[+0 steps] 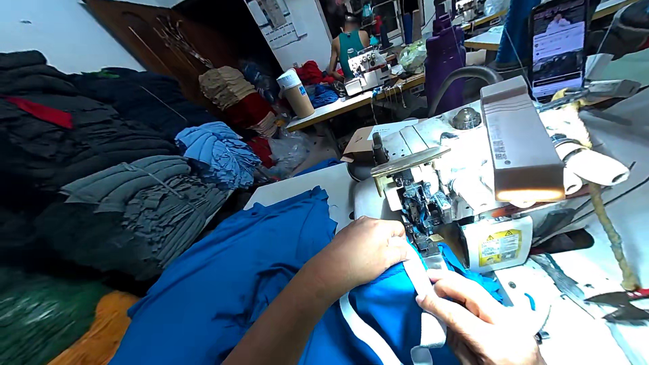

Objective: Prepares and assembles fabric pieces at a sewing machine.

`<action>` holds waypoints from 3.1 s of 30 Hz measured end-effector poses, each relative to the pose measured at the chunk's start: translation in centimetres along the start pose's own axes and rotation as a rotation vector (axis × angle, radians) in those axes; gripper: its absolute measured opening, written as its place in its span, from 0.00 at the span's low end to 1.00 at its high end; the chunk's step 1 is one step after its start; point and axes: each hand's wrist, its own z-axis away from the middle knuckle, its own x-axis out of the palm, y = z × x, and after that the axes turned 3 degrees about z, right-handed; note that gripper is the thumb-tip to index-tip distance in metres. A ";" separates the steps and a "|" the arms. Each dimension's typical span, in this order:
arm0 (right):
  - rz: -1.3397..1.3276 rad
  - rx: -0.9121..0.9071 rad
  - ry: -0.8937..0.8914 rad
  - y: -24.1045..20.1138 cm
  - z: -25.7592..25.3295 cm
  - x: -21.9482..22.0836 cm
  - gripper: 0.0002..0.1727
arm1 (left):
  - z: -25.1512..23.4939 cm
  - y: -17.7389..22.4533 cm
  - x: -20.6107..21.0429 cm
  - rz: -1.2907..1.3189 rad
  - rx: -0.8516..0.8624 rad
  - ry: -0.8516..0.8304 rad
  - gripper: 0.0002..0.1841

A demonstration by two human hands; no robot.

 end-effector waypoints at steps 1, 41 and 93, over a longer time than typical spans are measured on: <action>0.004 -0.014 0.007 0.3 0.1 0.2 0.08 | 0.0 -0.1 0.2 -0.023 0.015 0.016 0.11; 0.160 0.273 -0.138 -2.9 0.9 -1.9 0.17 | -4.4 0.5 2.3 0.038 -0.203 0.506 0.15; -0.477 0.359 -0.349 -6.5 -1.8 -7.0 0.16 | 6.9 -2.9 2.7 0.235 0.575 0.392 0.16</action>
